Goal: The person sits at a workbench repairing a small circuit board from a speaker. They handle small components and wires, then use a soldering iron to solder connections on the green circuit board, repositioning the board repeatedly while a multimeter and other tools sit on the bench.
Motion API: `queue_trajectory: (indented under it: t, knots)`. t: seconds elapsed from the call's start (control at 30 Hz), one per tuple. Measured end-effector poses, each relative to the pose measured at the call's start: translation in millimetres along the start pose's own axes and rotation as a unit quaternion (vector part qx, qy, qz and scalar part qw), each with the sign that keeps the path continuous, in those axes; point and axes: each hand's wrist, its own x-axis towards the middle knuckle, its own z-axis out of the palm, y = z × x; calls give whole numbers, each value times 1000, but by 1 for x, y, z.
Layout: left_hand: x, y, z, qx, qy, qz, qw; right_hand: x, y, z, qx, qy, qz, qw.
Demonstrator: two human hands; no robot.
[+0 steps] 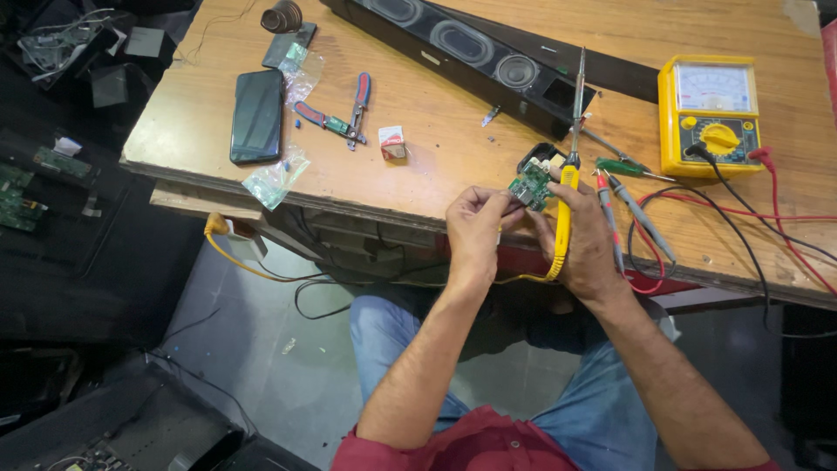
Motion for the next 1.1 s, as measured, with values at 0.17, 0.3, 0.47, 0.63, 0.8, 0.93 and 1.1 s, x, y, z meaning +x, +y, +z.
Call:
queue_trajectory:
  t: [0.17,0.3,0.47,0.63,0.8,0.93,1.1]
  knots:
    - [1,4,2,-3,4,-16,1000,-1,2,0,-1,1,-2,1000]
    - [0,6,4,-2,6,-26,1000,-1,2,0,-5,0,0,1000]
    - [-1,9,5,1,6,-29,1000,0,1,-1,-5,-1,-3,1000]
    - [-2,9,4,5,-1,-34,999,0,0,-1,-3,4,-3,1000]
    - [0,8,2,8,-7,-32,999,1,0,-2,1,-2,4,1000]
    - [1,9,1,4,-20,-36,999,1,0,-2,0,0,3,1000]
    - [-1,10,1,18,-24,-36,999,1,0,-2,8,-3,5,1000]
